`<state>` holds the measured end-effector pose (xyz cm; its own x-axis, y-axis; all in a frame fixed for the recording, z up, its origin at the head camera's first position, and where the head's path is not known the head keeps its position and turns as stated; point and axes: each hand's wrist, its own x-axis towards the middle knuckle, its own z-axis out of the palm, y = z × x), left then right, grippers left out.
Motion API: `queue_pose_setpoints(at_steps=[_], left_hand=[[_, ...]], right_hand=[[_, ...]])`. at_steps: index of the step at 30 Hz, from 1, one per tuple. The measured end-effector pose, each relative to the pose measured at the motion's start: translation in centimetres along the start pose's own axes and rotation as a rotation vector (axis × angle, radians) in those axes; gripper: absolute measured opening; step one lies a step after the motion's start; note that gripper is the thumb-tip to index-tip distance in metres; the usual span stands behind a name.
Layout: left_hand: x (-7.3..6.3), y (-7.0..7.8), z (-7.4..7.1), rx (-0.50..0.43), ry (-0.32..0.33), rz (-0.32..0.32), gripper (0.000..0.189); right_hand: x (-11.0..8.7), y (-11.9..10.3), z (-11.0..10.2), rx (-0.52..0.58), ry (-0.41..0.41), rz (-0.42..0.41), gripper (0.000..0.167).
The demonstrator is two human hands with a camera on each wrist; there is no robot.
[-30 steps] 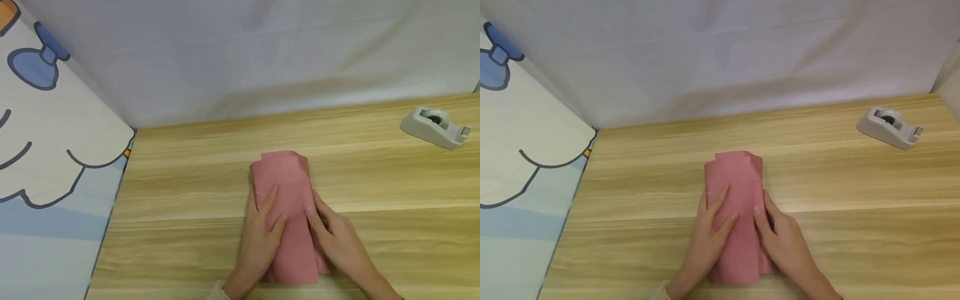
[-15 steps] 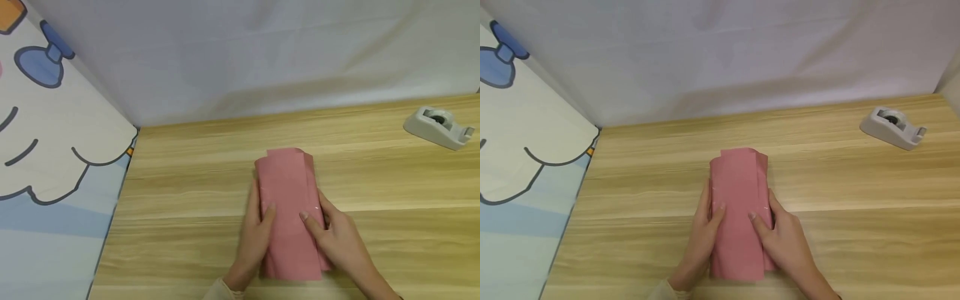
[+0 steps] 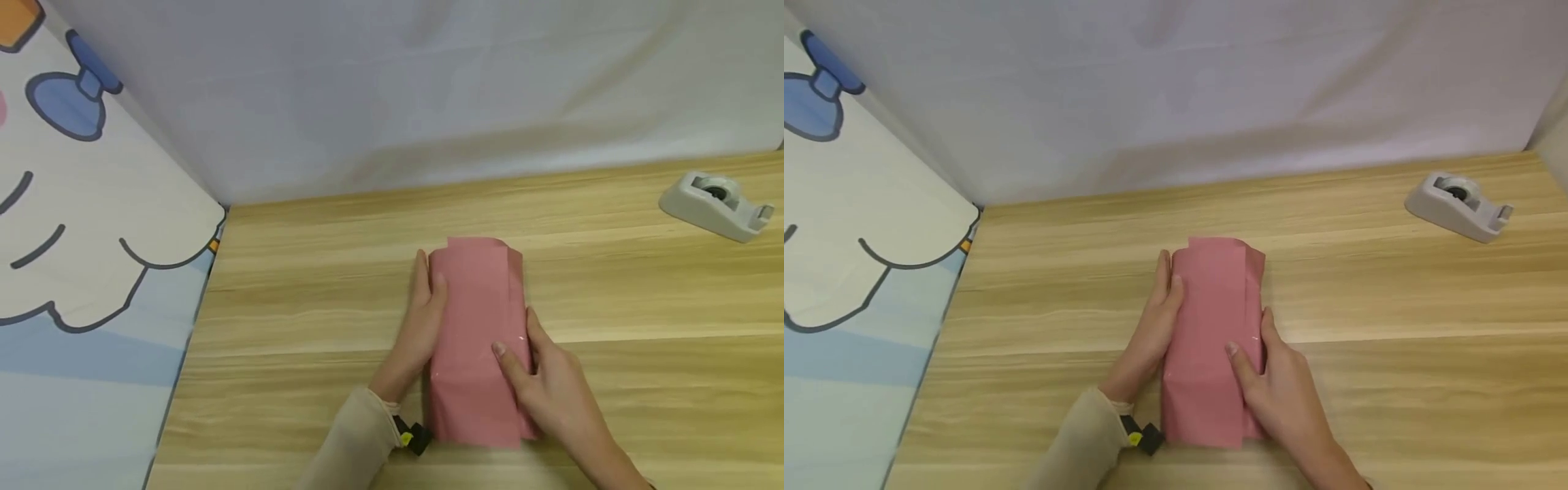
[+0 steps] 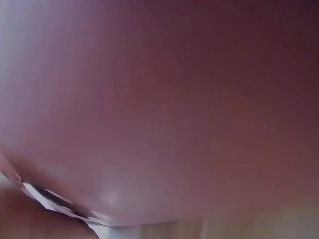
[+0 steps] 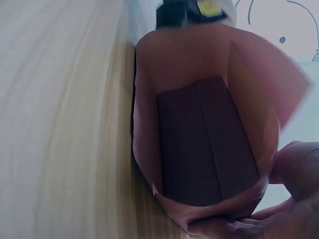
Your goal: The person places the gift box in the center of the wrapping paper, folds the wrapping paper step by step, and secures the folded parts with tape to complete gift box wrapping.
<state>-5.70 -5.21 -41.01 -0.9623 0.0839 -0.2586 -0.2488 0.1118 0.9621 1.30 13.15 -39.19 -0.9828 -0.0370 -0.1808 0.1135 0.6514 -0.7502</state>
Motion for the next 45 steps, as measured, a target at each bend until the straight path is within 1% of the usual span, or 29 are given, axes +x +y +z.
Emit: queue_pose_setpoints(at_steps=[1,3,5,8,10,13,15,17,18,19,21,22,24,26,28,30,32,34,35,36,37,38,39,41,43,44,45], left_hand=[[-0.8,0.1,0.0,0.027,0.019,-0.012,0.073],[-3.0,-0.1,0.2,0.062,0.042,-0.039,0.072],[-5.3,-0.6,0.6,0.045,0.057,-0.068,0.069],[-8.2,-1.4,1.6,-0.008,0.069,-0.063,0.065],[-9.4,-1.6,2.1,-0.056,0.07,-0.058,0.064],[-10.6,-1.5,2.5,-0.075,0.065,-0.074,0.064],[-11.4,-1.4,2.3,-0.062,0.034,-0.09,0.066],[-11.9,-1.0,1.6,-0.012,0.011,-0.115,0.068],[-11.8,-0.8,1.1,0.007,-0.001,-0.119,0.069],[-11.4,-0.6,0.6,0.021,-0.012,-0.121,0.069],[-10.0,-0.1,-0.2,0.048,-0.034,-0.116,0.068],[-9.0,0.1,-0.4,0.068,-0.04,-0.108,0.067],[-6.5,0.3,-0.2,0.073,-0.058,-0.076,0.066],[-4.2,0.4,0.0,0.091,-0.06,-0.05,0.067],[-2.0,0.7,0.2,0.099,-0.055,-0.037,0.068],[-0.3,1.1,-0.1,0.11,-0.046,-0.045,0.069],[1.2,1.5,-0.3,0.117,-0.062,-0.057,0.07],[2.6,1.9,-0.4,0.134,-0.072,-0.066,0.07],[3.1,2.1,-0.4,0.143,-0.066,-0.061,0.071],[3.3,2.3,-0.4,0.154,-0.056,-0.058,0.073],[3.2,2.5,-0.4,0.164,-0.036,-0.05,0.076],[2.9,2.7,-0.4,0.185,-0.008,-0.045,0.08],[2.2,2.9,-0.3,0.211,0.032,-0.038,0.084],[0.1,2.8,-0.2,0.261,0.103,-0.028,0.094],[-2.3,2.2,0.1,0.288,0.113,-0.038,0.102],[-3.2,1.7,0.4,0.295,0.109,-0.034,0.106],[-4.0,1.2,0.6,0.278,0.102,-0.027,0.11]], right_hand=[[0.0,0.0,0.0,-0.008,-0.001,0.006,0.082],[0.0,-0.2,0.1,-0.014,-0.002,0.016,0.083],[0.0,-0.3,0.2,-0.014,-0.005,0.021,0.083],[-0.1,-0.4,0.2,-0.01,-0.008,0.032,0.083],[-0.2,-0.4,0.2,-0.014,-0.009,0.041,0.083],[-0.2,-0.4,0.1,-0.021,-0.005,0.054,0.083],[-0.2,-0.4,0.1,-0.02,-0.003,0.055,0.083],[-0.2,-0.3,0.2,-0.015,-0.003,0.051,0.082],[-0.1,-0.3,0.2,-0.013,-0.005,0.048,0.082],[-0.1,-0.3,0.2,-0.009,-0.006,0.046,0.082],[0.0,-0.2,0.1,-0.01,0.0,0.036,0.081],[0.0,-0.2,0.1,-0.01,0.004,0.028,0.08],[0.1,-0.1,0.0,-0.013,0.013,0.011,0.079],[0.2,-0.1,-0.1,-0.016,0.019,-0.004,0.078],[0.2,-0.1,-0.2,-0.015,0.016,-0.013,0.077],[0.3,-0.1,-0.2,-0.017,0.011,-0.017,0.077],[0.3,-0.1,-0.1,-0.017,0.011,-0.021,0.077],[0.3,-0.1,-0.1,-0.013,0.015,-0.017,0.077],[0.3,-0.1,-0.1,-0.013,0.017,-0.012,0.077],[0.3,-0.1,-0.1,-0.008,0.015,-0.005,0.077],[0.2,-0.1,0.0,0.0,0.011,0.003,0.077],[0.2,-0.1,0.0,0.007,0.007,0.009,0.077],[0.1,-0.1,0.1,0.016,0.001,0.016,0.078],[0.1,-0.2,0.2,0.029,-0.013,0.03,0.079],[0.0,-0.2,0.3,0.041,-0.02,0.042,0.079],[0.0,-0.2,0.3,0.043,-0.025,0.051,0.08],[-0.1,-0.1,0.2,0.048,-0.03,0.062,0.08]])
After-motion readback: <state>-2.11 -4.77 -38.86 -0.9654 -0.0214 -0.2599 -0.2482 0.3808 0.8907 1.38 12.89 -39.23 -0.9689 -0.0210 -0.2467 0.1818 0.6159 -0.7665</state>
